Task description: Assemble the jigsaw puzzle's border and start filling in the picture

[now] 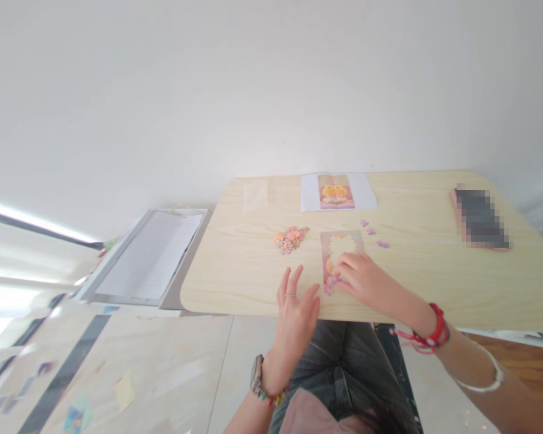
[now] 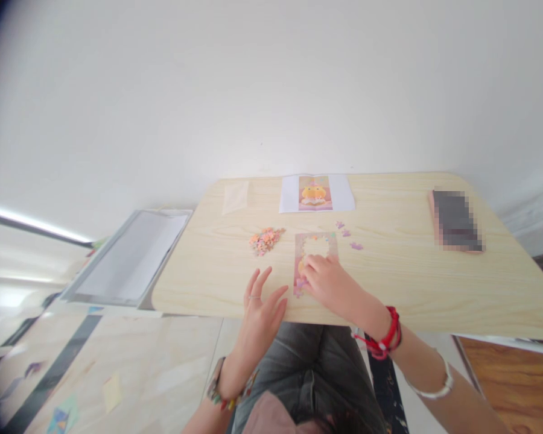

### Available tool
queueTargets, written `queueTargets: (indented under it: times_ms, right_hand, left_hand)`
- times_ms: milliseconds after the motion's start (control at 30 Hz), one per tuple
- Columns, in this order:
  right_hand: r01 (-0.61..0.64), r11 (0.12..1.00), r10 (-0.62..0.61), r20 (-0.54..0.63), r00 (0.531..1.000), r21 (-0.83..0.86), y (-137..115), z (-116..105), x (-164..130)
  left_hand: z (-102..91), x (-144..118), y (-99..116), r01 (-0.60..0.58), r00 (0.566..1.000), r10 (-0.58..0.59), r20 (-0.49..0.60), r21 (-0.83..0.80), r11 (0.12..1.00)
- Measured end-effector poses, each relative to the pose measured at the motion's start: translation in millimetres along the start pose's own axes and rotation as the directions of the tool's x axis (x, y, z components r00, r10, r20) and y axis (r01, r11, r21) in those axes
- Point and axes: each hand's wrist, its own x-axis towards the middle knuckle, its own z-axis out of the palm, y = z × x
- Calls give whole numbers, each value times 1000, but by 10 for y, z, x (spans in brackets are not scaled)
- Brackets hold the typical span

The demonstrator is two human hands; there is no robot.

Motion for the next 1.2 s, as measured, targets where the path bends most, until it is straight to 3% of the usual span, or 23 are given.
queueTargets:
  times_ms: [167,367,1200]
  right_hand:
    - [-74,996,71,-47,996,-56,-327,222,-172]
    - [-97,989,85,-102,991,-111,-349,358,-173]
    - [-205,979,202,-255,946,17,-528,465,-406]
  left_hand:
    - [3,-43,35,-22,999,23,31,-45,999]
    - [2,-55,54,-18,999,20,35,-54,998]
    - [13,-68,80,-25,996,23,90,15,1000]
